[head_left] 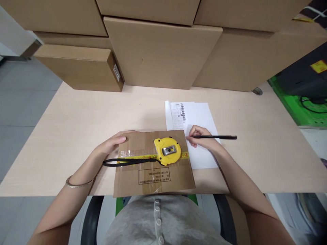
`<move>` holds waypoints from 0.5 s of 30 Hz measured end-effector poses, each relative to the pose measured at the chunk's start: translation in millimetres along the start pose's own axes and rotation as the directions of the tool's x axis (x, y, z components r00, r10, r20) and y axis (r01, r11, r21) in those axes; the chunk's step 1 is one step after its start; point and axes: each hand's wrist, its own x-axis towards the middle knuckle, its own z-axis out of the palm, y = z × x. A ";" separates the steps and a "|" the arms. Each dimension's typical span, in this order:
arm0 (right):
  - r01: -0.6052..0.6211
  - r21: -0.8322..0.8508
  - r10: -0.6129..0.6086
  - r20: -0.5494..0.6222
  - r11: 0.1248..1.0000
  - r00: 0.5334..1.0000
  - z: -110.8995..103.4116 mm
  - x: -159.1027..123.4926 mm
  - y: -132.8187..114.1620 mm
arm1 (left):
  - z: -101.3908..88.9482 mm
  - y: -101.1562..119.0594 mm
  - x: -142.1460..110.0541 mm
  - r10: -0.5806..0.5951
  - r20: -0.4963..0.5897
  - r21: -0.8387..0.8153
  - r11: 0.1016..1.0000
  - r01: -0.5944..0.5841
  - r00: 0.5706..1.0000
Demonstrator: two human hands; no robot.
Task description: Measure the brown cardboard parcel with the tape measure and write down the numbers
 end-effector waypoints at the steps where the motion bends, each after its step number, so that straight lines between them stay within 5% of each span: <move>1: 0.007 0.008 -0.007 -0.003 1.000 1.000 1.3 0.7 1.4 | 0.1 1.3 0.1 -0.019 0.000 0.004 1.000 0.019 1.000; 15: 0.069 0.036 -0.065 -0.102 0.997 0.993 2.0 4.2 6.2 | 9.5 14.6 -3.7 -0.063 0.059 -0.006 0.998 0.064 0.996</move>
